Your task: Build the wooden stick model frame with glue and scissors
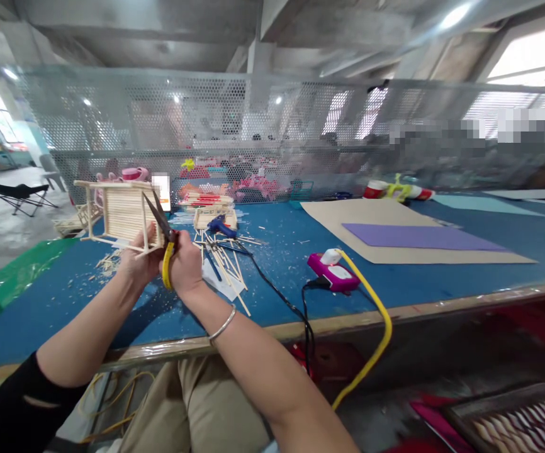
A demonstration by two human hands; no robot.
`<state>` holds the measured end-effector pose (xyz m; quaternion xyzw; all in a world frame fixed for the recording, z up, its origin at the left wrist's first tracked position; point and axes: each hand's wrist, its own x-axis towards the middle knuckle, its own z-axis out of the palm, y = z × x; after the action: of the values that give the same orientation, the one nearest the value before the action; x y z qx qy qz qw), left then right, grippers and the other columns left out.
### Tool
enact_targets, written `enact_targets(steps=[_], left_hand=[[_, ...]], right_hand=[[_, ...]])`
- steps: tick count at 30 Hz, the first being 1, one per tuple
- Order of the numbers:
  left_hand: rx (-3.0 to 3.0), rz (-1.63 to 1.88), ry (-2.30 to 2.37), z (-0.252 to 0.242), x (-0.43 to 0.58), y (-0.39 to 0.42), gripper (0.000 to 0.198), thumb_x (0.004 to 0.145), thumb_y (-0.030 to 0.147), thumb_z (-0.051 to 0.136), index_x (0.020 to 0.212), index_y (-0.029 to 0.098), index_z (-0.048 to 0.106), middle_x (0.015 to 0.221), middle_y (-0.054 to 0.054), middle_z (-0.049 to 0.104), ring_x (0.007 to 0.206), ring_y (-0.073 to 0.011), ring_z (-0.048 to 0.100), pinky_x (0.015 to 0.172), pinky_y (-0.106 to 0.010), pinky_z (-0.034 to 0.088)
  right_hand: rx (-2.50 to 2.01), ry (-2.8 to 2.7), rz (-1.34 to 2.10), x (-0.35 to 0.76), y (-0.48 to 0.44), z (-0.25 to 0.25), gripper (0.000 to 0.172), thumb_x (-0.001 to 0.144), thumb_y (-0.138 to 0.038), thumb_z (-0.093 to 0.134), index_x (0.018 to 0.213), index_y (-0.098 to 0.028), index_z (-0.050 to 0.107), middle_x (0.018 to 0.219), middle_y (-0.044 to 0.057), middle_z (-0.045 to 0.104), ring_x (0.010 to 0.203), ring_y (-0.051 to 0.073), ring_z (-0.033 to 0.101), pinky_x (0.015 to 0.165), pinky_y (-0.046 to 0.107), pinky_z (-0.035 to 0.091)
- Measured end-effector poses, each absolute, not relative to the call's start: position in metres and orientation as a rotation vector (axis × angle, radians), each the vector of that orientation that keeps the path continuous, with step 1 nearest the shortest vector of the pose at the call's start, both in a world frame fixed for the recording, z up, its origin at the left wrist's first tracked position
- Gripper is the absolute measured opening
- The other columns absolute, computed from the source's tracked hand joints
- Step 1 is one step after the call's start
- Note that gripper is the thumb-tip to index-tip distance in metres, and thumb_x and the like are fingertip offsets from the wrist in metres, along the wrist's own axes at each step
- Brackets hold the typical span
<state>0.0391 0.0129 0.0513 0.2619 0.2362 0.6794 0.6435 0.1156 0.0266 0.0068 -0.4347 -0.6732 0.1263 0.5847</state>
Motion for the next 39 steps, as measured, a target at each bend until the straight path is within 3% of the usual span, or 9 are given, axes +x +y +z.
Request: enact_targets(steps=[5,8,12,20,23,28,32,36,39], left_hand=[[0.534,1.512,0.552,0.049,0.039,0.018,0.033,0.087,0.024,0.043,0.062,0.012,0.060,0.047,-0.001,0.060,0.038,-0.0074,0.053,0.040,-0.016,0.044],[0.507,1.560,0.554,0.047,0.037,0.022,0.026,0.086,0.022,0.047,0.064,0.013,0.058,0.047,0.001,0.058,0.039,-0.0068,0.053,0.043,-0.015,0.045],[0.550,1.616,0.510,0.043,0.036,0.025,0.019,0.082,0.027,0.055,0.068,0.014,0.057,0.050,0.003,0.058,0.040,-0.0072,0.053,0.045,-0.018,0.047],[0.749,1.745,0.594,0.031,0.037,0.031,0.020,0.072,0.032,0.064,0.083,0.016,0.062,0.069,0.000,0.067,0.057,-0.0115,0.061,0.046,-0.019,0.044],[0.822,1.817,0.628,0.023,0.037,0.036,0.025,0.065,0.028,0.068,0.087,0.016,0.064,0.079,-0.001,0.069,0.068,-0.0143,0.064,0.059,-0.022,0.049],[0.917,1.834,0.633,0.016,0.037,0.038,0.030,0.058,0.030,0.074,0.083,0.017,0.066,0.084,-0.002,0.070,0.078,-0.0175,0.065,0.070,-0.025,0.051],[0.913,1.775,0.647,0.015,0.037,0.037,0.032,0.054,0.032,0.075,0.080,0.016,0.065,0.078,-0.003,0.070,0.074,-0.0180,0.065,0.063,-0.024,0.051],[0.963,1.677,0.741,0.011,0.037,0.036,0.034,0.056,0.037,0.074,0.078,0.014,0.064,0.068,-0.002,0.067,0.053,-0.0116,0.058,0.043,-0.019,0.041],[0.998,1.630,0.794,0.010,0.036,0.035,0.034,0.058,0.041,0.072,0.074,0.012,0.064,0.059,0.000,0.063,0.044,-0.0084,0.052,0.038,-0.018,0.036]], right_hand=[[-0.974,-1.466,0.476,0.115,0.040,0.002,0.002,0.069,-0.022,0.045,0.070,-0.021,0.046,0.060,-0.003,0.052,0.055,0.013,0.047,0.053,0.024,0.036],[-0.949,-1.361,0.557,0.120,0.051,0.000,0.012,0.061,-0.017,0.046,0.073,-0.020,0.048,0.061,-0.004,0.052,0.057,0.013,0.049,0.055,0.024,0.038],[-0.968,-1.292,0.626,0.129,0.057,0.004,0.007,0.060,-0.020,0.049,0.067,-0.019,0.048,0.059,-0.004,0.052,0.055,0.012,0.049,0.055,0.025,0.039],[-0.626,-1.143,1.151,0.134,0.056,0.013,0.023,0.066,-0.039,0.056,0.059,-0.020,0.047,0.043,-0.007,0.045,0.036,0.008,0.039,0.036,0.021,0.031],[-0.430,-1.070,1.346,0.135,0.056,0.017,0.017,0.058,-0.032,0.062,0.067,-0.019,0.053,0.047,-0.007,0.050,0.038,0.009,0.044,0.037,0.021,0.036],[-0.374,-0.980,1.426,0.135,0.052,0.022,0.032,0.051,-0.022,0.066,0.082,-0.020,0.057,0.064,-0.005,0.062,0.052,0.013,0.057,0.045,0.024,0.047],[-0.394,-0.965,1.424,0.133,0.051,0.023,0.036,0.048,-0.019,0.066,0.083,-0.019,0.060,0.068,-0.004,0.065,0.067,0.017,0.063,0.053,0.027,0.052],[-0.366,-0.950,1.410,0.135,0.054,0.023,0.033,0.050,-0.019,0.065,0.082,-0.019,0.060,0.067,-0.003,0.066,0.069,0.018,0.064,0.055,0.028,0.053],[-0.365,-0.957,1.389,0.138,0.058,0.022,0.029,0.051,-0.020,0.064,0.080,-0.019,0.059,0.064,-0.003,0.064,0.065,0.018,0.063,0.053,0.028,0.051]])
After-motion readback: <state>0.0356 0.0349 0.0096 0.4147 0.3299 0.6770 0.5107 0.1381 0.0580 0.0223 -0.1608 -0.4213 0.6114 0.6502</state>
